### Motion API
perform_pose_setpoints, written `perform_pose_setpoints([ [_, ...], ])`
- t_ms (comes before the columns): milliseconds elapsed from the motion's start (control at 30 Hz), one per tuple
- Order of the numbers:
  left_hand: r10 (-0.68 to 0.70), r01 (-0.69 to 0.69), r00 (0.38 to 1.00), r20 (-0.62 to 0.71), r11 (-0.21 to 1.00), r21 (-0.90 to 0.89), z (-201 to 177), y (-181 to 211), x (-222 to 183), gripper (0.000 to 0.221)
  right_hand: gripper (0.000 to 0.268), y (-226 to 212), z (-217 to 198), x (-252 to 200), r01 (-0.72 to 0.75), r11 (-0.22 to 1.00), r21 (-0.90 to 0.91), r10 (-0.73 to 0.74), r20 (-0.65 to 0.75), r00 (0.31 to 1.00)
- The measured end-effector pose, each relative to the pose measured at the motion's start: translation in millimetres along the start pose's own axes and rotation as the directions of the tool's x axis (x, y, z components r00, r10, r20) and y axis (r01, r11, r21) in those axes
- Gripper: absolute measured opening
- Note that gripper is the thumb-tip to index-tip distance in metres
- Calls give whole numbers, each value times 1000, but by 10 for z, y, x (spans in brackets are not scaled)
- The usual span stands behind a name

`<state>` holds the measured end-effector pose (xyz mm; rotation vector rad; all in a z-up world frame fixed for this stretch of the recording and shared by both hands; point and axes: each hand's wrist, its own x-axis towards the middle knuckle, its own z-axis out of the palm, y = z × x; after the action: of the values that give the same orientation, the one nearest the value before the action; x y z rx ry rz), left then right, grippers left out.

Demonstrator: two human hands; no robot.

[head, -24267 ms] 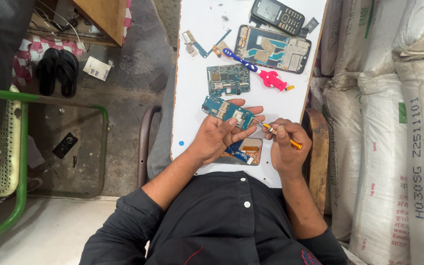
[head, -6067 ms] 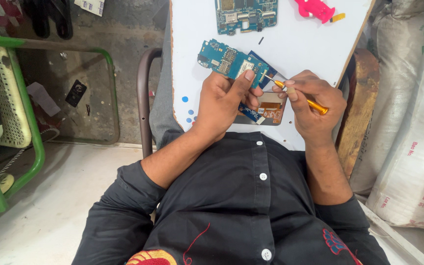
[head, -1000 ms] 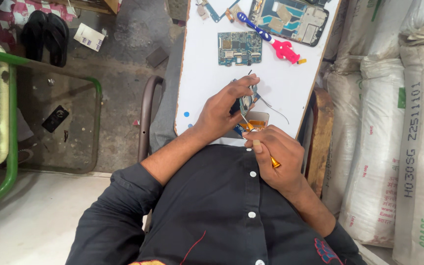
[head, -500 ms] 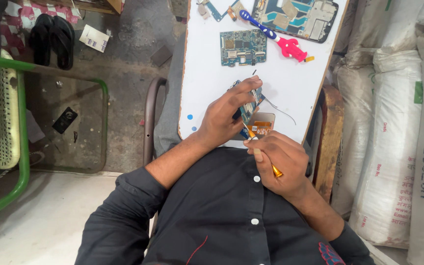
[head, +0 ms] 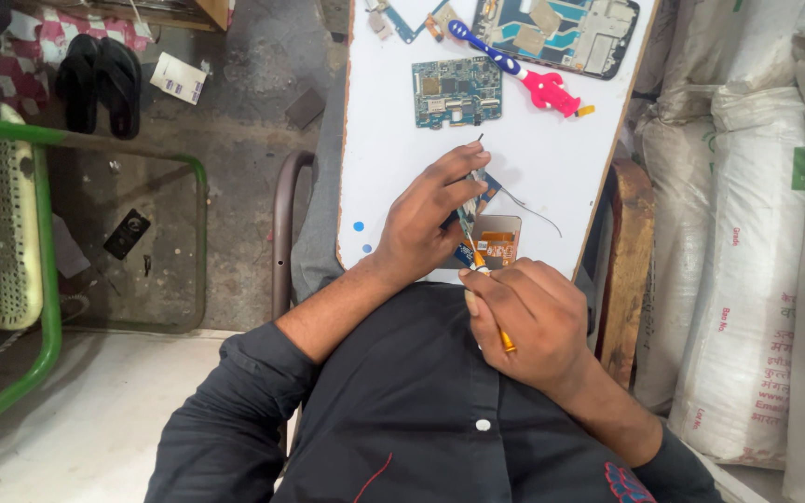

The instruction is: The person uses a small screwdriver to work on a mobile phone motherboard held in the left hand. The person repeatedly probes and adjusts small components on the board while turning it over. Other disassembled phone parts and tools are visible on the table.

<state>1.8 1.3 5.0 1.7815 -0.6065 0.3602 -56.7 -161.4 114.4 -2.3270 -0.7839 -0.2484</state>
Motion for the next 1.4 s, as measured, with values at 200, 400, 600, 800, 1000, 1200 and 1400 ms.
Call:
perform_pose_setpoints([
  [200, 15, -12, 999, -33, 996, 86, 12, -7, 4, 54, 10, -46, 3, 49, -59, 997, -57, 60, 8, 998],
  [400, 16, -12, 999, -41, 996, 85, 26, -13, -13, 49, 10, -45, 38, 71, -73, 997, -20, 73, -10, 997],
  [600, -6, 8, 999, -43, 998, 56, 4, -24, -20, 46, 11, -14, 80, 82, -23, 999, -25, 23, 14, 1000],
  [800, 5, -6, 997, -77, 1000, -9, 12, -18, -13, 41, 15, 17, 108, 62, -10, 998, 64, 10, 7, 1000],
  [1000, -15, 11, 997, -79, 999, -47, 11, -27, -33, 42, 15, 49, 150, 31, -78, 978, 192, 77, 11, 997],
  [1200, -36, 21, 993, -112, 990, -136, 30, -72, -71, 40, 18, 100, 203, -41, -145, 912, 384, 131, 64, 989],
  [1400, -12, -23, 985, -174, 979, -202, 67, -101, -113, 40, 38, 204, 255, -149, -333, 617, 713, 273, 204, 940],
])
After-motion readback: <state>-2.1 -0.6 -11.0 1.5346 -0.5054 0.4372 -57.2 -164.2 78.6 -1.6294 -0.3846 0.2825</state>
